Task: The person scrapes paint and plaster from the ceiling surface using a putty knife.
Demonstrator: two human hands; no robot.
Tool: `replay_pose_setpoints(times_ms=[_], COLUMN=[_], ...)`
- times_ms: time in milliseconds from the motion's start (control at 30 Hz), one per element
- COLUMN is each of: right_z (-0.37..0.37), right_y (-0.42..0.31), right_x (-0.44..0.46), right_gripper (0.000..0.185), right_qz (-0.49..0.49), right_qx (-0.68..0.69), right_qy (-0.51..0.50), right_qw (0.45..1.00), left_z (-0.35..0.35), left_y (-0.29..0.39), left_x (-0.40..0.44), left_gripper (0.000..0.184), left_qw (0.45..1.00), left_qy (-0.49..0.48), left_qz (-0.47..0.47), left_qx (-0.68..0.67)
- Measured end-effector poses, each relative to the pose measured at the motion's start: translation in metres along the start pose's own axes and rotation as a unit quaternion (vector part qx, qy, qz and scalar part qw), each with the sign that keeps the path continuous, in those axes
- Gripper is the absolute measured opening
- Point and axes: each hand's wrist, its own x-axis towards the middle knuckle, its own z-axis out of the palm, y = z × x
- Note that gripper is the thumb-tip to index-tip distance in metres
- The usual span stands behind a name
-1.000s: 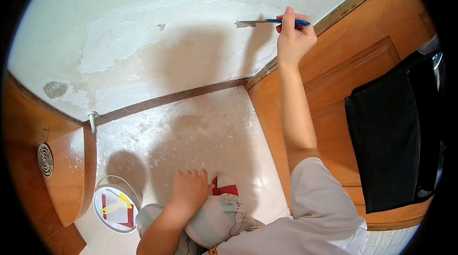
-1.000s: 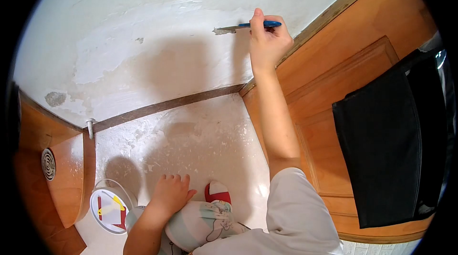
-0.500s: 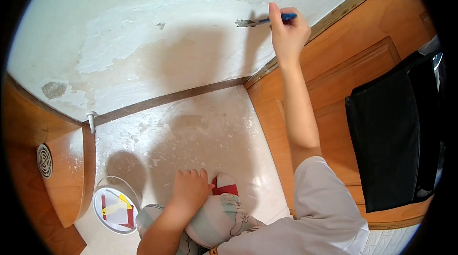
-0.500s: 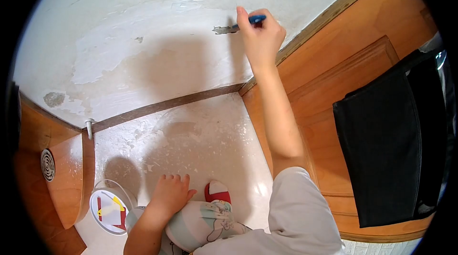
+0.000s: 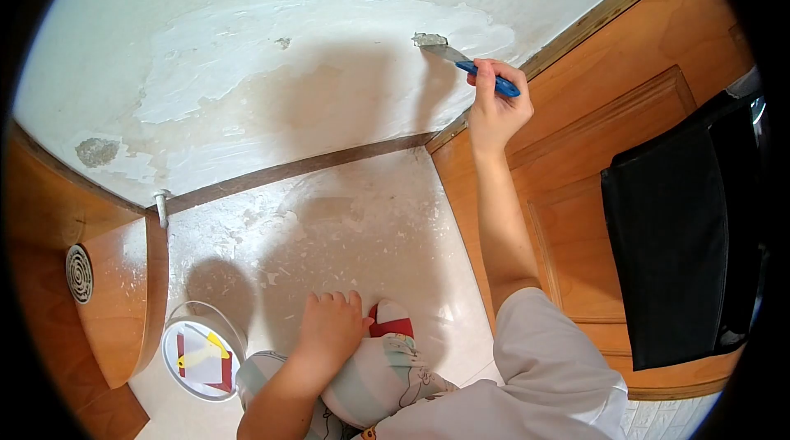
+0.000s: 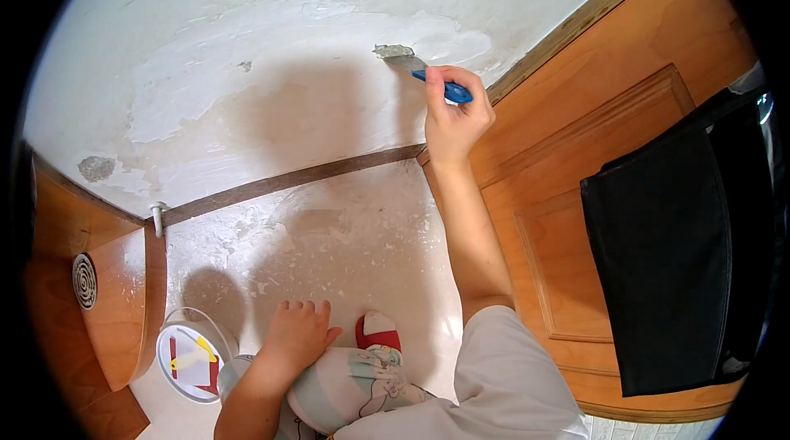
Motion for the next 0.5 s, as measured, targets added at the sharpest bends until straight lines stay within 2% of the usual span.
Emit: replay_pose_setpoints(times_ms=[333,500], right_z=[-0.004,-0.006], right_y=[-0.001,-0.001], right_x=[-0.01,-0.007], right_gripper=[0.009,0.013], right_qz=[-0.029,0.004], right_qx=[-0.009,-0.011], right_qy=[0.002,0.014], right_qw=[1.0,1.0], left_z=[-0.002,-0.001], left_y=[0.001,0.001], left_x=[0.0,0.0], left_gripper=[0.038,0.038], left_qw=[1.0,1.0], left_qy=[-0.01,-0.016], left_qz=[-0.003,-0.006], left_qx=[0.0,-0.002])
